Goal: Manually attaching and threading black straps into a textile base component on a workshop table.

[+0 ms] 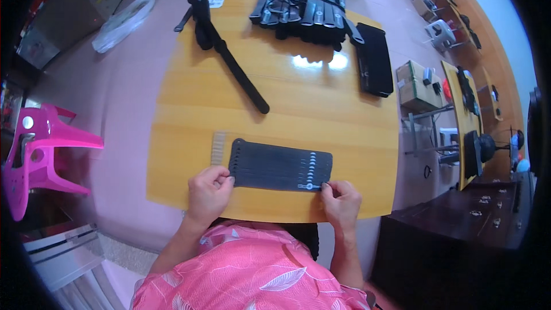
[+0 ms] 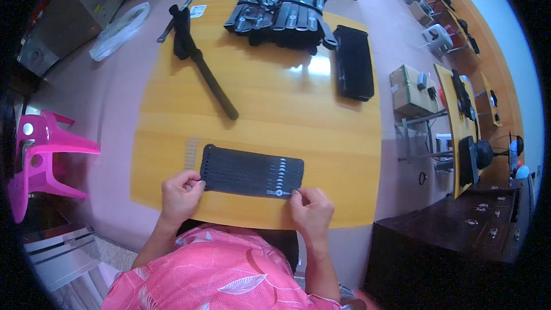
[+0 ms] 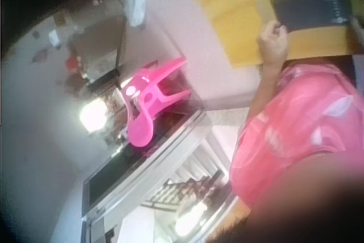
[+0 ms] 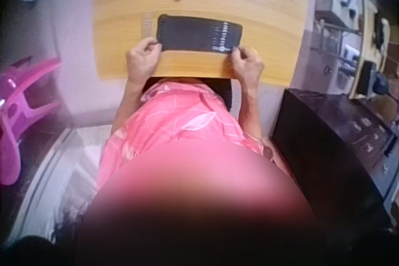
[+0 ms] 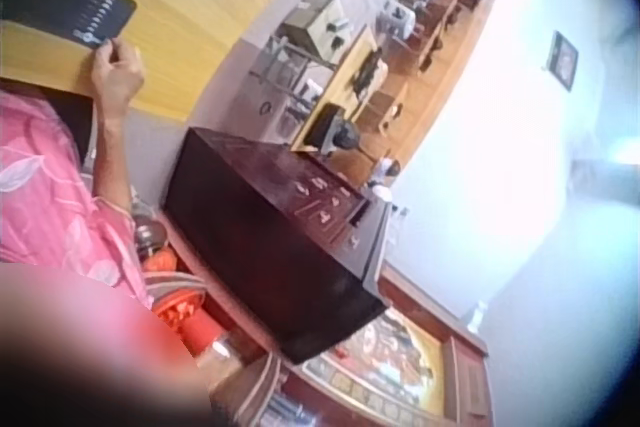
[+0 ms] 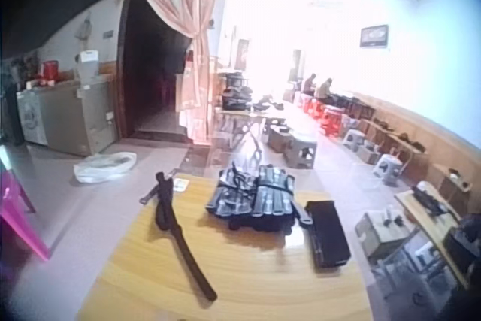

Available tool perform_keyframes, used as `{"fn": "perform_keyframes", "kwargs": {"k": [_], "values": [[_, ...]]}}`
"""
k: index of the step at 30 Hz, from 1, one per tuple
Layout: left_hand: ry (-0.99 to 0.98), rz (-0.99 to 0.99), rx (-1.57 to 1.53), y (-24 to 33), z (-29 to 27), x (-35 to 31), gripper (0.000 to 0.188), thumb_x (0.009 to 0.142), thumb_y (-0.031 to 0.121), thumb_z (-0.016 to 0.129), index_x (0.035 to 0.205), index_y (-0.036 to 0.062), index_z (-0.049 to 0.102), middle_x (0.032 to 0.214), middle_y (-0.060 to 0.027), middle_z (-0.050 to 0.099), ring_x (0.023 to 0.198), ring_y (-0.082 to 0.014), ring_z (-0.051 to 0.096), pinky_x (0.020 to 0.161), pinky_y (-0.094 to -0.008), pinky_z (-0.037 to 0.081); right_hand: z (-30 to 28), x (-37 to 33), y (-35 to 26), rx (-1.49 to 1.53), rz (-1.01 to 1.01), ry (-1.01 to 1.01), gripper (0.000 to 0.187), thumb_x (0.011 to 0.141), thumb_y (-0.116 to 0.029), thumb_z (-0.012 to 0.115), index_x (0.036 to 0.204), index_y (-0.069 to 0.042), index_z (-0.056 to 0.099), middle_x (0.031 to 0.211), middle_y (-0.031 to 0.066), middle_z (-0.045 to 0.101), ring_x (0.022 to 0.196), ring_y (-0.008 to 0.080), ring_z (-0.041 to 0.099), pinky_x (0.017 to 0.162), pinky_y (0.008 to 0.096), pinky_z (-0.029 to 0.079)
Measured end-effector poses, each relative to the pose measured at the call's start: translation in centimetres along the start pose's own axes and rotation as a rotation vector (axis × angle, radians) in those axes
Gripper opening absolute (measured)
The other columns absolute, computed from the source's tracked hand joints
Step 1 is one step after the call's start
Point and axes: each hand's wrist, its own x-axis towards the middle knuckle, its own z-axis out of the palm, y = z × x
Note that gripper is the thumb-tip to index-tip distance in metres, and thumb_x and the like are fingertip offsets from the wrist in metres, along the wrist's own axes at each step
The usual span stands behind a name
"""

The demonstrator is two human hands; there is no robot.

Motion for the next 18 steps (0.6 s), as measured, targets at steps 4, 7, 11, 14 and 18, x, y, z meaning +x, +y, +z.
{"fn": "perform_keyframes", "kwargs": {"k": [4,7,11,14,18], "values": [[-0.020,-0.013,-0.003,0.12,-0.03,-0.03,0.008,0.074,-0.001,0.071,0.080,-0.0016,0.065,0.067,-0.0089,0.063,0.057,-0.0135,0.060,0.054,-0.0264,0.047,-0.19,-0.10,-0.17,-0.012,0.016,0.007,0.009,0.075,-0.011,0.069,0.075,-0.002,0.070,0.065,0.0134,0.063,0.058,0.0248,0.062,0.057,0.0346,0.049],[-0.017,-0.015,-0.008,0.08,-0.09,-0.09,0.008,0.074,-0.001,0.071,0.080,-0.0016,0.065,0.067,-0.0088,0.063,0.057,-0.0132,0.061,0.054,-0.0266,0.047,-0.31,-0.10,-0.41,-0.026,-0.010,-0.004,0.010,0.075,-0.011,0.069,0.075,-0.002,0.070,0.066,0.0133,0.063,0.058,0.0245,0.063,0.058,0.0345,0.049],[-0.016,-0.001,-0.004,-0.24,-0.10,-0.15,0.009,0.074,0.001,0.072,0.079,-0.0010,0.065,0.068,-0.0111,0.064,0.057,-0.0171,0.062,0.055,-0.0298,0.048,0.06,-0.26,-0.39,-0.017,0.025,0.018,0.010,0.075,-0.012,0.069,0.075,-0.002,0.070,0.066,0.0134,0.063,0.059,0.0249,0.063,0.058,0.0348,0.049],[-0.011,0.009,0.029,0.19,-0.26,-0.32,0.010,0.074,0.002,0.072,0.079,-0.0002,0.064,0.069,-0.0123,0.064,0.058,-0.0212,0.062,0.056,-0.0329,0.049,0.12,-0.39,-0.17,-0.037,0.025,0.014,0.011,0.077,-0.010,0.069,0.078,0.000,0.069,0.066,0.0113,0.063,0.058,0.0201,0.062,0.057,0.0318,0.049],[0.047,0.139,0.091,-0.16,-0.11,-0.55,0.012,0.074,0.001,0.074,0.080,-0.0007,0.064,0.065,-0.0081,0.061,0.055,-0.0110,0.057,0.052,-0.0252,0.045,0.13,-0.45,0.25,-0.147,-0.026,0.017,0.010,0.078,-0.008,0.070,0.079,0.001,0.066,0.065,0.0094,0.063,0.058,0.0148,0.060,0.057,0.0289,0.048]]}}
